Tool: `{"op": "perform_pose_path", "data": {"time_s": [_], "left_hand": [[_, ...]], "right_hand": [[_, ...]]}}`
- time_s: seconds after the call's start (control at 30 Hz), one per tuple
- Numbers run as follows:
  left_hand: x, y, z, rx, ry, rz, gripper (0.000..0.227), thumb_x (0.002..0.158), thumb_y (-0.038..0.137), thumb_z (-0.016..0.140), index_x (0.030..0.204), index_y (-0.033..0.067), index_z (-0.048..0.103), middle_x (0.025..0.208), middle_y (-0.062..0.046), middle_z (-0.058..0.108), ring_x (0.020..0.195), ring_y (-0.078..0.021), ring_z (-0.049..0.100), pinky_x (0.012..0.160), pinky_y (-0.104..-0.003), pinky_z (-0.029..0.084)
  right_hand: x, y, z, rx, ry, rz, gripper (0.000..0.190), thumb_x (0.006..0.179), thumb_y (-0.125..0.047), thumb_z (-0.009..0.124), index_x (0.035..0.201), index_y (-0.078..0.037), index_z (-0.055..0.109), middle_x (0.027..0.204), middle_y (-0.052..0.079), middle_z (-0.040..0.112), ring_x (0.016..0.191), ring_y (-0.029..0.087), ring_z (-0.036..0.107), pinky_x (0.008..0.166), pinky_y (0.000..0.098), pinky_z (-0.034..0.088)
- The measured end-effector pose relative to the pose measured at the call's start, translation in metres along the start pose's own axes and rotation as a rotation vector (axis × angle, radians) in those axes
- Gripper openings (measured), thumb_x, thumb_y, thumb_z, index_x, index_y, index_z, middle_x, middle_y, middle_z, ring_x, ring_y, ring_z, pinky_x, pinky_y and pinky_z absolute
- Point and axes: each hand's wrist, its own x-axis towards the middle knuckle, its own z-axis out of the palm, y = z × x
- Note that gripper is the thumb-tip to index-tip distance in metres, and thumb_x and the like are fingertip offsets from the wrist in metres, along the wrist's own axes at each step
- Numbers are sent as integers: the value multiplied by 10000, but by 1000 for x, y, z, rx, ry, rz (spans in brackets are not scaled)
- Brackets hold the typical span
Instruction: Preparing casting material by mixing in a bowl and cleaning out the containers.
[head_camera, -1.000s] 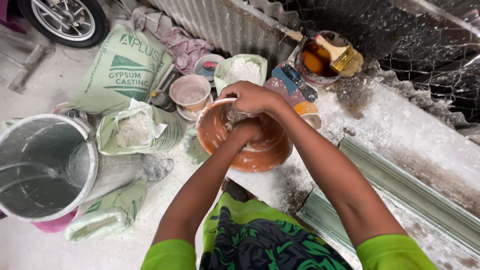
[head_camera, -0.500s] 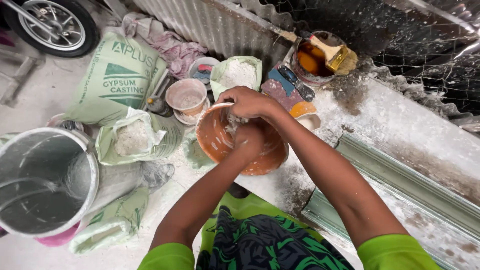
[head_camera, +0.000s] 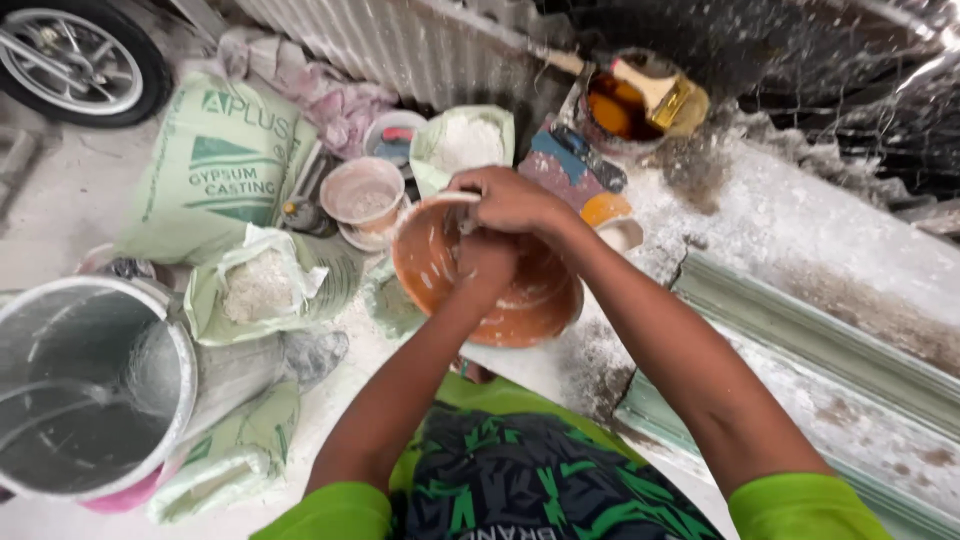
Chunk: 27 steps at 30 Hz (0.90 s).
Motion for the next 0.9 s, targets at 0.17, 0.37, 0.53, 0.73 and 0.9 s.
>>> {"op": "perform_pose_path", "data": {"time_s": [0.17, 0.37, 0.53, 0.73, 0.9], "left_hand": [[-30, -21, -37, -41, -193, -1, 211, 912, 102, 569, 913, 101, 779, 891, -190, 750, 805, -344, 739, 676, -485, 592], [-3, -25, -52, 128, -243, 223, 206, 948, 122, 568, 902, 74, 763, 897, -191, 758, 819, -338, 752, 697, -484, 591], [-16, -27, -3, -88, -348, -18, 205, 887, 141, 596, 923, 51, 777, 920, -226, 742, 838, -378, 737, 718, -537, 580], [-1, -17, -65, -202, 256, 423, 297, 856, 144, 551, 999, -6, 764, 1028, -297, 723, 915, -470, 713, 784, -575, 543], [-24, -48, -32, -357, -282, -137, 268, 890, 185, 577, 959, -2, 756, 960, -280, 726, 874, -472, 703, 771, -576, 537]], "right_hand": [[-2, -6, -8, 140, 78, 6, 357, 765, -96, 626, 1106, -96, 731, 986, 90, 789, 950, 206, 717, 845, 334, 561], [-7, -8, 3, 102, 67, 174, 453, 716, -60, 597, 1144, -133, 725, 993, 100, 763, 911, 213, 731, 831, 370, 572], [-16, 0, 0, 98, 300, 33, 463, 736, -38, 530, 1144, -107, 738, 1071, 139, 755, 1028, 266, 719, 917, 372, 537], [-4, 13, 8, 96, 289, -38, 473, 690, -31, 564, 1134, -89, 714, 1049, 160, 743, 1013, 283, 707, 894, 390, 535], [-6, 5, 11, 182, 326, 98, 414, 749, -55, 541, 1119, -102, 722, 1031, 144, 755, 981, 273, 725, 873, 387, 554]]}}
